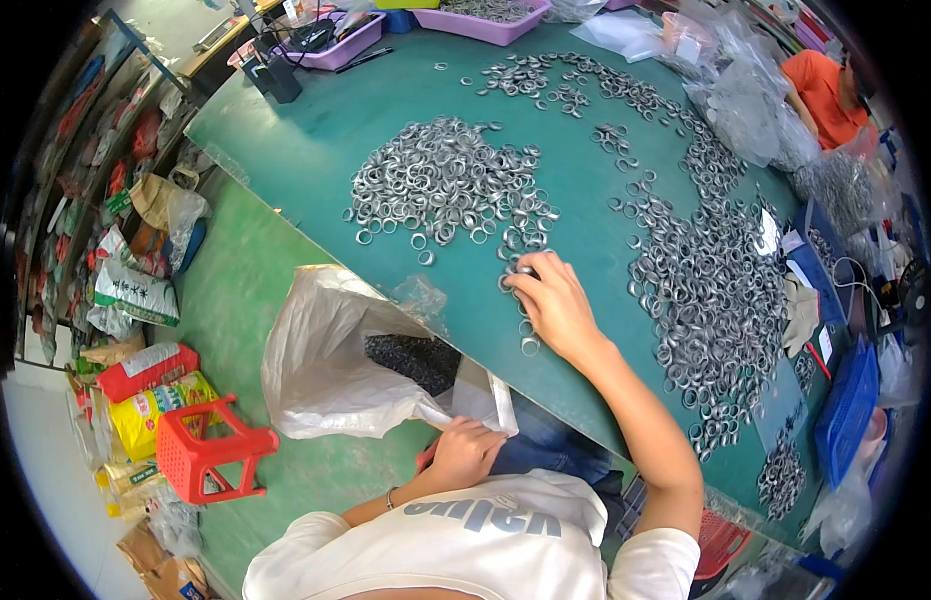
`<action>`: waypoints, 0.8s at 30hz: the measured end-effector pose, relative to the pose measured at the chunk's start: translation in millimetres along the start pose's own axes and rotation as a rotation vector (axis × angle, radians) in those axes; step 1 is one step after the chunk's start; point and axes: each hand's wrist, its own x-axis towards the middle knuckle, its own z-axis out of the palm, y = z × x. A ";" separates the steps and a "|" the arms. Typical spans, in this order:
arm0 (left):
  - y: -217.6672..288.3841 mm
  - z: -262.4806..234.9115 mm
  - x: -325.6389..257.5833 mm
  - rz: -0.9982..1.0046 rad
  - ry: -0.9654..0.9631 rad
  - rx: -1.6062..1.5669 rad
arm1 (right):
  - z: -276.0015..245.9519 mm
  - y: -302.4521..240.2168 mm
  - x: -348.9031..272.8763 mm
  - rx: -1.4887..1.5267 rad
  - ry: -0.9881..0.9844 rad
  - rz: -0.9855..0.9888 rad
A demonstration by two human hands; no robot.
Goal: The person sorts small metal rings on a green table by hand, placing some into a plastic bag, and writes on a small paper card with a red pen.
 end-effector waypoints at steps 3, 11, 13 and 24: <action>-0.9 1.7 -0.6 0.008 -0.007 0.009 | -10.9 3.9 -13.1 0.094 0.070 0.026; -2.1 4.5 -1.7 0.005 -0.018 0.020 | -21.2 29.1 5.3 0.178 0.233 0.363; -1.5 4.5 -1.0 0.006 -0.015 0.025 | -10.4 34.2 21.8 0.000 0.233 0.229; 0.0 3.1 -0.6 -0.003 -0.028 0.021 | -5.3 42.3 23.0 -0.094 0.144 0.189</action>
